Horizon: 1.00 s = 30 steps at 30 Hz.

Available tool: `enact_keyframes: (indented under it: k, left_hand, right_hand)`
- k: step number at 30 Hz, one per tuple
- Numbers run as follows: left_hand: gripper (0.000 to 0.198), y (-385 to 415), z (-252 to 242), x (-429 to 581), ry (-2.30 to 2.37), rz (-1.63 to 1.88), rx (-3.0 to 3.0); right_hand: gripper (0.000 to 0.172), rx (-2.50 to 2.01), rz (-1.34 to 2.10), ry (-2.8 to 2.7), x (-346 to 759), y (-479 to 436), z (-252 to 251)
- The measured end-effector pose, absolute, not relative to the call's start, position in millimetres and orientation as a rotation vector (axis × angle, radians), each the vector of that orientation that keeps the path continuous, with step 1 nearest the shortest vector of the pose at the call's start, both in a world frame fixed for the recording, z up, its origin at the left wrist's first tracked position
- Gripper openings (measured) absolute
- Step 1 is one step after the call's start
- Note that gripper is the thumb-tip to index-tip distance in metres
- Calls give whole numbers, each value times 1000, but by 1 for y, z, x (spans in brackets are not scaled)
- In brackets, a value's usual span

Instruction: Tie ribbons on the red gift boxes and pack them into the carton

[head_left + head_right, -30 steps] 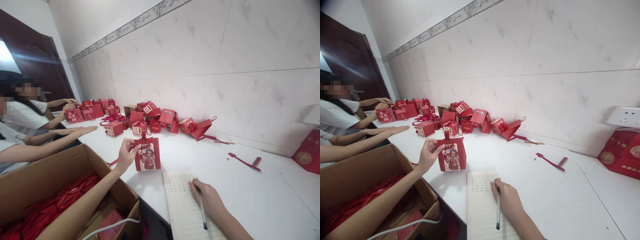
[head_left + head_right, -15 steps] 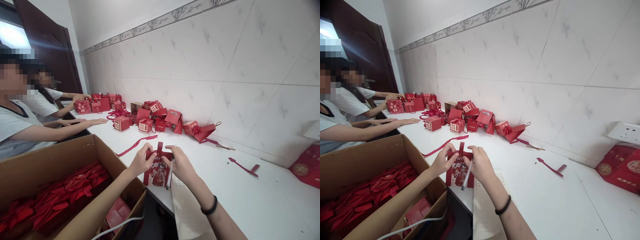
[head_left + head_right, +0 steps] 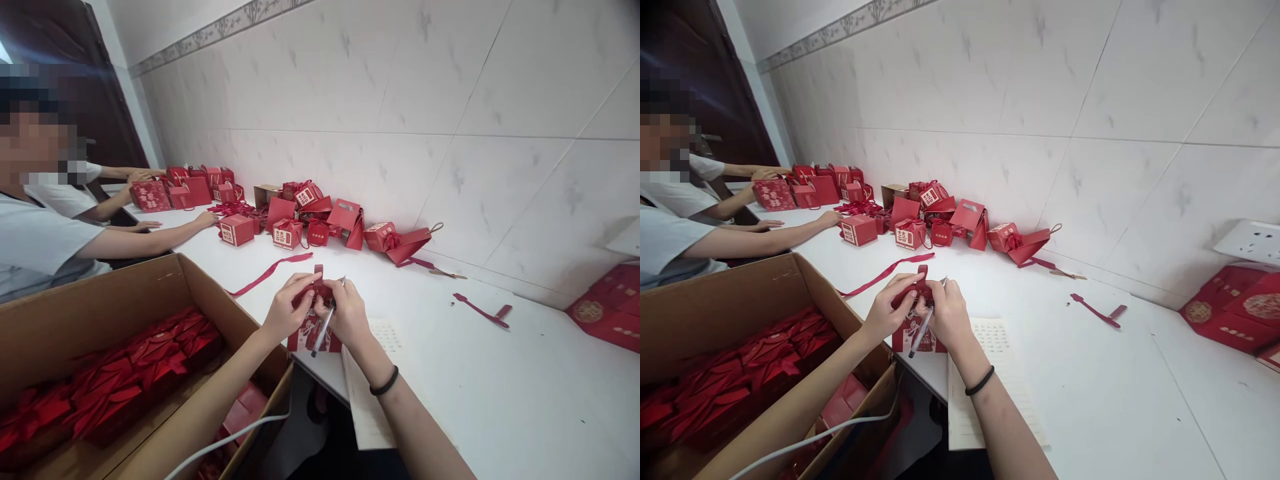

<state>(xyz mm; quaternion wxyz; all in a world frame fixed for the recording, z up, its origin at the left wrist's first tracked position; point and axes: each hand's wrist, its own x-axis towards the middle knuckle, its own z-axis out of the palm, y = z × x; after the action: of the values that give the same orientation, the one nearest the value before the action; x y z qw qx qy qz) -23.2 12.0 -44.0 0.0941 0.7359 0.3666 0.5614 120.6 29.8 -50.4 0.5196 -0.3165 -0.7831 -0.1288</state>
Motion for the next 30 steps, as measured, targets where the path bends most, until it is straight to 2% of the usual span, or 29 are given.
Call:
enact_keyframes:
  k: [10, 17, 30]
  left_hand:
    - [34, 11, -44, -21, 1088, 1663, 2091]
    - [26, 13, -44, -14, 1124, 1731, 1993]
    - [27, 14, -45, -13, 1094, 1786, 1987]
  right_hand:
    - [18, -768, -388, -1869, 122, 28, -54]
    - [17, -794, -579, -1855, 123, 19, -47]
    - [20, -830, -583, -1846, 125, 19, -50]
